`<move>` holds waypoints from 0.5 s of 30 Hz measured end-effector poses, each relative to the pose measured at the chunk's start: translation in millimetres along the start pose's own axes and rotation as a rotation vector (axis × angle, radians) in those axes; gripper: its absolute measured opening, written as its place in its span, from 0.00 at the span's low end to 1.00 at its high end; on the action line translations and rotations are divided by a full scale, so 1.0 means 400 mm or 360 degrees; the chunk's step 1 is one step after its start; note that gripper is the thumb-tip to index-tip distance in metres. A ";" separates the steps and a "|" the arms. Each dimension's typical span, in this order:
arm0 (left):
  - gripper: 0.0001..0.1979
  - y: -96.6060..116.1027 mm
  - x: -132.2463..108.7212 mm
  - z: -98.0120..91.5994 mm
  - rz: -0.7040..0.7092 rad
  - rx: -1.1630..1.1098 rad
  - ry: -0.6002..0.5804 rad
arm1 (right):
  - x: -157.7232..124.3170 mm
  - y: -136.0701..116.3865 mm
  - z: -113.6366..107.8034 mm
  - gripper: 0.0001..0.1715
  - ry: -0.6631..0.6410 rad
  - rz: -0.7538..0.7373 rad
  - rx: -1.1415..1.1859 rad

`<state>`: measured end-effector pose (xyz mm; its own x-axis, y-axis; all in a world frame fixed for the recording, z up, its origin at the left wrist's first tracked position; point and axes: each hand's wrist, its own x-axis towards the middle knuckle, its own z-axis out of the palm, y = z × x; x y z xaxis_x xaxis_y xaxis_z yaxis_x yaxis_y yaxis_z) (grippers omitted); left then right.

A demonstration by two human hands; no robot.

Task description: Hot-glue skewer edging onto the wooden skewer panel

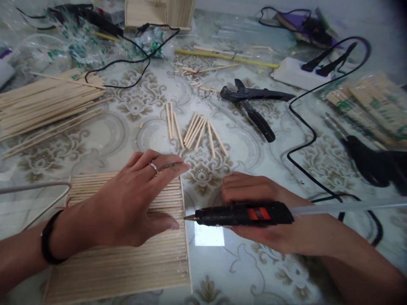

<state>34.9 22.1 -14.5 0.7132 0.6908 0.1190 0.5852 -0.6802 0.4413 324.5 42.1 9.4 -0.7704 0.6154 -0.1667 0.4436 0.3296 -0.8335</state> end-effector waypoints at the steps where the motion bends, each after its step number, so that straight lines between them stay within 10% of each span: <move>1: 0.44 0.000 -0.001 0.000 0.0001 0.0001 -0.0001 | 0.000 -0.001 0.002 0.16 0.0004 0.0001 -0.0011; 15: 0.44 -0.008 -0.003 0.010 0.0047 0.0006 0.0072 | -0.007 0.008 0.015 0.15 -0.0011 -0.0024 -0.0057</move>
<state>33.8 22.7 -19.8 0.7122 0.6805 0.1723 0.5655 -0.7016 0.4335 325.6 37.1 4.2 -0.7801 0.6054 -0.1577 0.4477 0.3643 -0.8166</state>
